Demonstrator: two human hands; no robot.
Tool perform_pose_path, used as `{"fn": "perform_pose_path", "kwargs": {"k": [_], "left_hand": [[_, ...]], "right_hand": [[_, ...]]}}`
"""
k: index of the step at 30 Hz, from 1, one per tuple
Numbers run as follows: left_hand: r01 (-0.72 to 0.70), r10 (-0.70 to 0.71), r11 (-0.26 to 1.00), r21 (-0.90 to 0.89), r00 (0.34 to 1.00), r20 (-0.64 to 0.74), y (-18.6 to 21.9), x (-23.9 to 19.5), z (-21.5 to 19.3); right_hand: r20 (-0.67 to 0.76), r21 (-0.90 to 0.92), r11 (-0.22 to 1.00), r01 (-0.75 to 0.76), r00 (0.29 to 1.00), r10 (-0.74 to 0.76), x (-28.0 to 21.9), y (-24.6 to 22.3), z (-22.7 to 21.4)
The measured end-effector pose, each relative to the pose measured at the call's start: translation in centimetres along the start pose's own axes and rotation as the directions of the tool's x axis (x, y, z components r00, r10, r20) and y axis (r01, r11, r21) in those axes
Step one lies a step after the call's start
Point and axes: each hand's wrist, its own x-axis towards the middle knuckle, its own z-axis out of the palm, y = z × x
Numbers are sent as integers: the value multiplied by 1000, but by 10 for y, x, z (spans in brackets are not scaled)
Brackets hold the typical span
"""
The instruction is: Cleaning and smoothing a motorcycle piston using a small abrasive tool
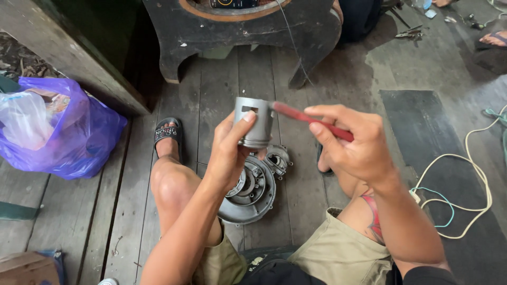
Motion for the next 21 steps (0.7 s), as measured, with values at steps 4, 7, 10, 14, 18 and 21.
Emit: {"fn": "perform_pose_path", "kwargs": {"k": [4,7,10,14,18,21], "left_hand": [[4,-1,999,-39,997,82,-12,3,2],[31,-26,982,-189,999,31,-32,11,-7],[45,-47,969,-243,999,-3,-28,12,-7],[61,-61,974,-216,998,7,-20,8,1],[106,-103,967,-232,994,24,-21,7,3],[120,-124,963,-242,992,-3,-24,9,-1]], "right_hand": [[5,85,996,-25,1000,24,1,-4,8],[3,85,990,115,993,-115,0,-6,16],[140,160,978,130,978,-153,0,-14,16],[122,173,982,77,988,-99,2,-7,6],[35,110,991,83,996,-87,5,25,-1],[58,214,977,22,998,-35,3,0,5]]}}
